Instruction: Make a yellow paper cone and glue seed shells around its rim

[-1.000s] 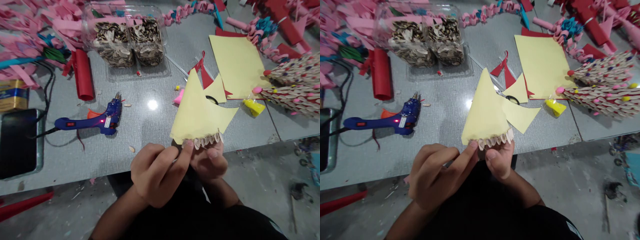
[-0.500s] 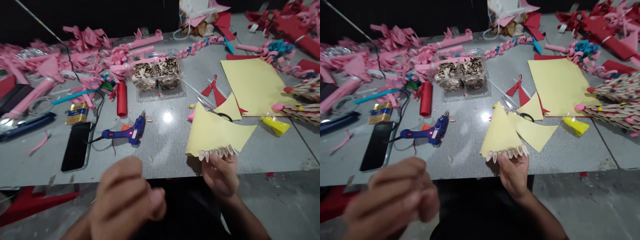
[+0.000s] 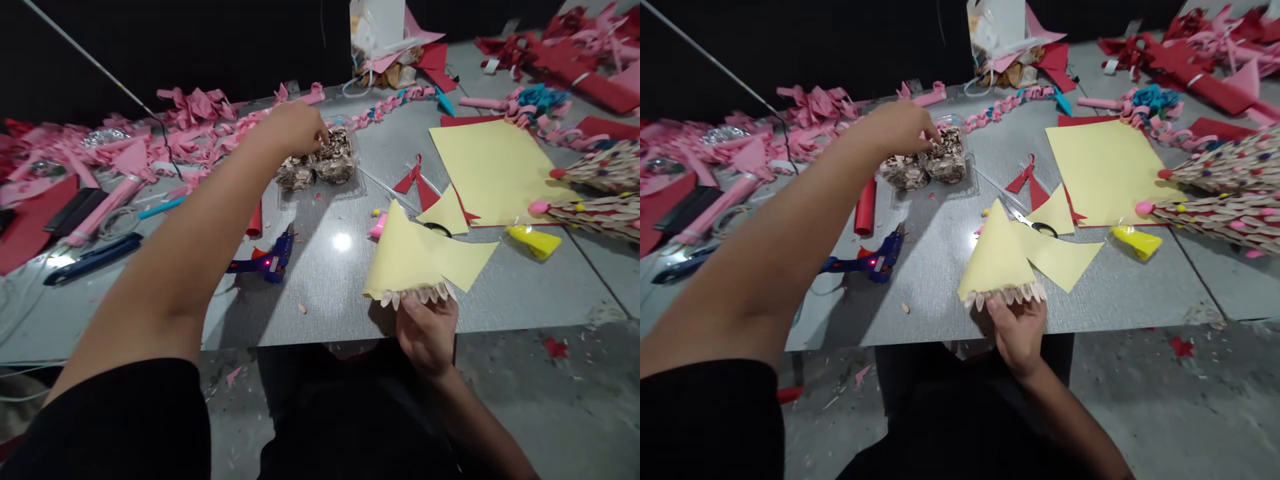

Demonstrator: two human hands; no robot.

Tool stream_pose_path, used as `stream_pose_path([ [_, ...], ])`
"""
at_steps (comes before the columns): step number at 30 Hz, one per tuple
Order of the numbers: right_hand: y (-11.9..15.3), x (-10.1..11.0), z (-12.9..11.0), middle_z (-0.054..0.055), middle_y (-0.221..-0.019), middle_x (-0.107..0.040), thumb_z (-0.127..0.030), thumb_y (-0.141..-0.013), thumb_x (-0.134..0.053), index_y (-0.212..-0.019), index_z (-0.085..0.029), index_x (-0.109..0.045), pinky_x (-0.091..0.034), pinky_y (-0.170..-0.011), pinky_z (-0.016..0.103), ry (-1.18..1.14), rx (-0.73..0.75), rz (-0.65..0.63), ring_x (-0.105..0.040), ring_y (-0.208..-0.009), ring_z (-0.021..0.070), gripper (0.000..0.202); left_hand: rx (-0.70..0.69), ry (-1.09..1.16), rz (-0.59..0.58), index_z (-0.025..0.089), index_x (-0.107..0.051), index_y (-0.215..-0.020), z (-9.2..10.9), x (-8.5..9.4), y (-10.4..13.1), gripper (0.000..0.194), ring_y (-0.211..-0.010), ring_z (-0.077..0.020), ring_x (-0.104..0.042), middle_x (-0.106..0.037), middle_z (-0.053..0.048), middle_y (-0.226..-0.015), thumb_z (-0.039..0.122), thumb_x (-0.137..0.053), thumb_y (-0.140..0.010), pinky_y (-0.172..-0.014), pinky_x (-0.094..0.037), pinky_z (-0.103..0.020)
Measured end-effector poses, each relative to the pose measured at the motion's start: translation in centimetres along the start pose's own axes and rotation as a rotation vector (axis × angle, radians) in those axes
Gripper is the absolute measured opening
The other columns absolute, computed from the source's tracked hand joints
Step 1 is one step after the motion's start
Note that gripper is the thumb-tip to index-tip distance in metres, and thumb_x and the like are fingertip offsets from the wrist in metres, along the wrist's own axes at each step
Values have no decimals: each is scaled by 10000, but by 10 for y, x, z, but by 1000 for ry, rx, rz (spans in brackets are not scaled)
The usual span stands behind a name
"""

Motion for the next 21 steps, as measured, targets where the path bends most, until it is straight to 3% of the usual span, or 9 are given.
stream_pose_path([
  [2, 1, 1, 2, -14, -907, -832, -206, -832, -909, -1074, -342, -849, -719, -892, 360, 6, -2, 0, -826, -884, 205, 284, -43, -113, -377, 253, -680, -715, 4, -11, -8, 412, -508, -75, -347, -679, 175, -556, 565, -704, -984, -501, -426, -234],
  [4, 1, 0, 3, -5, -923, -833, -227, -850, -908, -1108, -346, -843, -719, -895, 375, 8, -9, -19, -828, -922, 219, 292, -57, -193, -575, 258, -626, -703, 7, -10, -14, 508, -506, -74, -345, -637, 154, -538, 608, -544, -1061, -501, -422, -235],
  [7, -1, -1, 5, 13, -966, -838, -287, -882, -899, -1129, -347, -835, -718, -919, 412, -5, -28, -60, -827, -939, 237, 263, -57, -205, -547, 277, -546, -693, 12, -3, -19, 510, -490, -55, -321, -485, 172, -459, 598, -469, -1082, -446, -366, -221],
  [9, -2, -1, 7, 21, -990, -839, -328, -893, -891, -1109, -335, -832, -717, -921, 427, 0, -44, -76, -822, -929, 241, 224, -89, -233, -509, 273, -530, -694, 16, 0, -17, 479, -479, -48, -278, -457, 187, -458, 561, -504, -1076, -414, -334, -219],
  [12, -3, 0, 12, 27, -982, -834, -395, -894, -883, -1068, -319, -821, -714, -911, 432, 41, -66, -104, -812, -901, 240, 199, -169, -268, -443, 243, -552, -674, 26, 6, -11, 485, -491, -30, -265, -574, 166, -531, 517, -530, -1074, -455, -370, -164],
  [15, -6, -1, 14, 32, -923, -820, -470, -864, -888, -1033, -318, -818, -713, -926, 448, 82, -91, -116, -818, -923, 258, 238, -224, -234, -399, 195, -653, -705, 33, 20, -9, 552, -563, 0, -460, -717, 109, -644, 615, -525, -1040, -581, -515, -122],
  [18, -11, -5, 8, 31, -897, -815, -499, -816, -898, -984, -312, -814, -715, -941, 462, 48, -101, -98, -817, -917, 263, 265, -218, -202, -319, 104, -797, -887, 33, 48, -7, 853, -898, -88, -753, -828, 5, -874, 722, -221, -1004, -815, -645, -263],
  [19, -12, -6, 5, 25, -890, -812, -483, -797, -907, -966, -311, -809, -715, -945, 459, 11, -107, -92, -814, -900, 256, 261, -223, -182, -283, 33, -804, -1049, 33, 61, -4, 1002, -1110, -168, -777, -823, -41, -1015, 649, -17, -987, -887, -611, -381],
  [21, -14, -8, -1, 1, -848, -790, -415, -757, -928, -947, -312, -800, -716, -943, 442, -77, -137, -79, -801, -846, 233, 252, -215, -112, -275, -71, -771, -1102, 36, 90, 11, 1242, -1196, -239, -756, -739, -86, -995, 526, 283, -830, -790, -478, -462],
])
Point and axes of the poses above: each hand's wrist, its own y-axis away from the middle knuckle, its own x-axis out of the back of the hand, z = x × y, the point moved 3 cm from there along -y, towards the middle knuckle
